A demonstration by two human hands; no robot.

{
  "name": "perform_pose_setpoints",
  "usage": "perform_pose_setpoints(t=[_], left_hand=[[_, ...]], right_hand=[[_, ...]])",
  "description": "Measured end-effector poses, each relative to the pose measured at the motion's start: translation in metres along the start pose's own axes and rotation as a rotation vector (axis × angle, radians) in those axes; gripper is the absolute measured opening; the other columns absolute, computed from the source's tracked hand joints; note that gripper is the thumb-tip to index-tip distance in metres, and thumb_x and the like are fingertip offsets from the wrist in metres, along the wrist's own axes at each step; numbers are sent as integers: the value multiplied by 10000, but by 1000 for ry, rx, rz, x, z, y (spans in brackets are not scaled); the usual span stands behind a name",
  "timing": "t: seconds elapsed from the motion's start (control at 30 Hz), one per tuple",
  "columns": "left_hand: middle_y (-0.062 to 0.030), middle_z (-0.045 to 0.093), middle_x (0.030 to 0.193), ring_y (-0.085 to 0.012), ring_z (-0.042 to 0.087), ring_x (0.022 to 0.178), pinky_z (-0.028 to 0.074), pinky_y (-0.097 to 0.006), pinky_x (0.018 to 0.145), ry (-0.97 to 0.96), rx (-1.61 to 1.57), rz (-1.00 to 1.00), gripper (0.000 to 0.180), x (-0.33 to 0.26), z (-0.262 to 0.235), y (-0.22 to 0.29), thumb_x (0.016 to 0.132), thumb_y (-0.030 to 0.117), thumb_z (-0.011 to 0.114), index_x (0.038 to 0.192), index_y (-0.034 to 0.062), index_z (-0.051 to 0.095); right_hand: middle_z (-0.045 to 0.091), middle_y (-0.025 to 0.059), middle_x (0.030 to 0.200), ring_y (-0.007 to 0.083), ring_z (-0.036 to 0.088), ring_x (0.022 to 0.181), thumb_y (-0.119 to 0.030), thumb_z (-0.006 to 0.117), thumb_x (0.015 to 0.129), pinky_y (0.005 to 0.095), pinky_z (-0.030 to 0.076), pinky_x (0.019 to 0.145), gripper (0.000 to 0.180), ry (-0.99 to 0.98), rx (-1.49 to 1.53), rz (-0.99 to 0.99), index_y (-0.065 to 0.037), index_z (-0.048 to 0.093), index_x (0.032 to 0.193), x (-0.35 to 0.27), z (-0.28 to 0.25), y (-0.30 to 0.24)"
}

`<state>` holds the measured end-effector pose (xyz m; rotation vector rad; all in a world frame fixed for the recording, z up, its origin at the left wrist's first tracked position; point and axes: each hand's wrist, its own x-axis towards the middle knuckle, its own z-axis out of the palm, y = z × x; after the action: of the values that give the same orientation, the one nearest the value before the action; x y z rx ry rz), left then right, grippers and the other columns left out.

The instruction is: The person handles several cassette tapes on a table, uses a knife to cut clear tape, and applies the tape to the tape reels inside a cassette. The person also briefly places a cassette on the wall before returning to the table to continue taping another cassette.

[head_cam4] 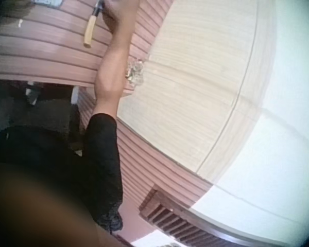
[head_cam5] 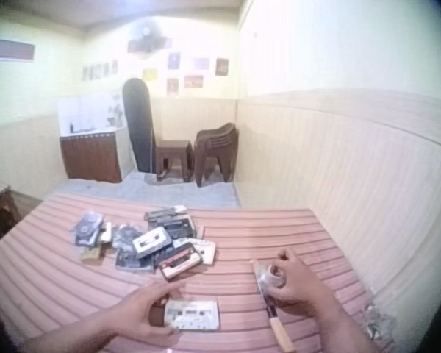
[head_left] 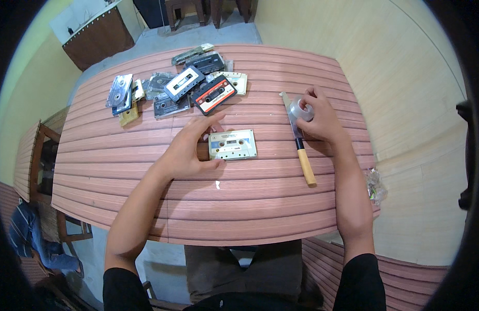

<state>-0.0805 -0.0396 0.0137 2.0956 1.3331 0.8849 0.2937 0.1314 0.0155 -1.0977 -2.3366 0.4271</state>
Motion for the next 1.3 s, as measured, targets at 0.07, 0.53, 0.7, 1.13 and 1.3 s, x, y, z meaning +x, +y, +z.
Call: perform_pose_setpoints(t=[0.07,0.53,0.7,1.13,1.3], left_hand=[[-111,718,1271,-307,628,1162,531,-429,1029,-29,-41,42,1032,3,-1,5,715,257,966,1641,95,540],[-73,707,1373,-221,638,1269,519,-374,1055,-15,-245,-423,841,62,-18,-5,891,311,922,1625,107,567],[-131,606,1547,-263,621,1342,533,-421,1071,369,-241,129,919,63,40,17,876,282,932,1665,96,499],[-141,572,1627,-285,637,1397,575,-424,1100,256,-369,130,862,54,56,20,852,145,956,1607,86,543],[-112,620,1559,-287,661,1358,618,-428,1037,431,-124,249,807,59,58,16,770,-24,951,1488,107,607]], right_hand=[[620,211,1183,395,638,1115,-210,839,767,460,562,982,325,68,-24,-55,14,710,965,0,4,-5],[718,153,1162,217,727,1067,-154,776,1060,410,587,1034,268,-65,663,-110,-2,651,1243,-7,45,-82],[722,146,1147,232,721,1082,-128,839,986,420,572,1030,301,-38,684,-105,-11,655,1195,-9,56,-79],[737,183,1292,447,669,1314,42,787,787,474,503,1163,402,104,290,-483,-21,693,1173,-8,55,-91],[752,170,1345,265,709,1259,-45,793,936,399,561,1085,370,-115,908,-128,10,717,1294,-17,50,-101]])
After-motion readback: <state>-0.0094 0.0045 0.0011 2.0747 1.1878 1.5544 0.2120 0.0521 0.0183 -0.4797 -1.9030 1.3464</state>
